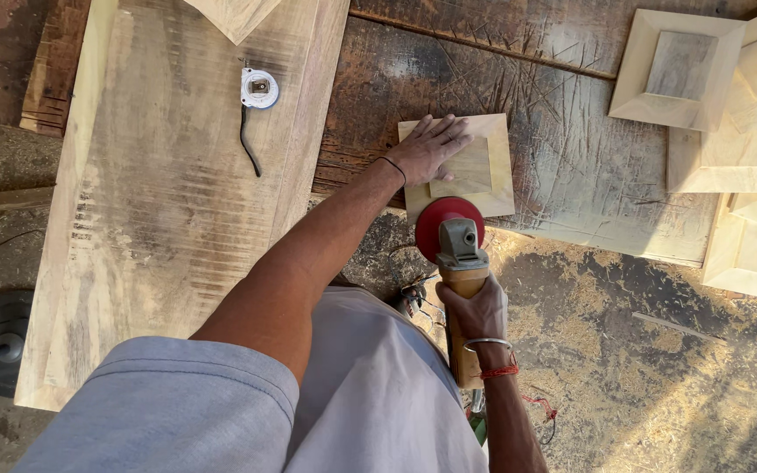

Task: The person sands square wooden cabinet door panels one at a time on a workbench, holding each panel steady with one hand while running an angle grinder sander over its face, then sets the sanded panel aside and picks up the next panel.

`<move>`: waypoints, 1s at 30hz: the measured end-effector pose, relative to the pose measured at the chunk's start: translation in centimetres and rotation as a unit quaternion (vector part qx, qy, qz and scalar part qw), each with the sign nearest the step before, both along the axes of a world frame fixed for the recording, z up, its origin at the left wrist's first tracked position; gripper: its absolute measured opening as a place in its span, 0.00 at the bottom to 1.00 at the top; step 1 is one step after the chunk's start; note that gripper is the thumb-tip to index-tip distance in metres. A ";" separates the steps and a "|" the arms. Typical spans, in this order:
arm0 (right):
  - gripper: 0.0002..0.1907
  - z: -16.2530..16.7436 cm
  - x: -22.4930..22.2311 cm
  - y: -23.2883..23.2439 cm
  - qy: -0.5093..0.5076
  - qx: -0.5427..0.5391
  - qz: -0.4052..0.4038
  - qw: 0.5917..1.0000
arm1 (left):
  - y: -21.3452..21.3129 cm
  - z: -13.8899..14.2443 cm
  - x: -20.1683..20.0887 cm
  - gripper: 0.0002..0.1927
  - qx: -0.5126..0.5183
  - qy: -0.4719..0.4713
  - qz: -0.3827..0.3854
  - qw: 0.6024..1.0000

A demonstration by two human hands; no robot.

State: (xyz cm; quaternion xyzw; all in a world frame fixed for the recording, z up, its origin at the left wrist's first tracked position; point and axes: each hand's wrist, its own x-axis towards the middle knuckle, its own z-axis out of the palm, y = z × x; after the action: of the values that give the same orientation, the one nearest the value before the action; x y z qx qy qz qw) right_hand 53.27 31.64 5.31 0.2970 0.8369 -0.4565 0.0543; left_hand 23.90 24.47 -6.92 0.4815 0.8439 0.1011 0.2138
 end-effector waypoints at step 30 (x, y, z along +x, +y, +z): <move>0.26 0.8 -0.8 -1.3 -0.022 -0.019 0.027 0.999 | 0.3 0.0 -0.2 0.47 -0.006 0.010 -0.002 1.000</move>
State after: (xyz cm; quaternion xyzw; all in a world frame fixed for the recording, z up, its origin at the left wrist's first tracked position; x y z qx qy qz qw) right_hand 52.52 30.34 6.08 0.2836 0.8344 -0.4638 0.0906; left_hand 23.72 24.73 -6.89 0.4831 0.8454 0.0905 0.2090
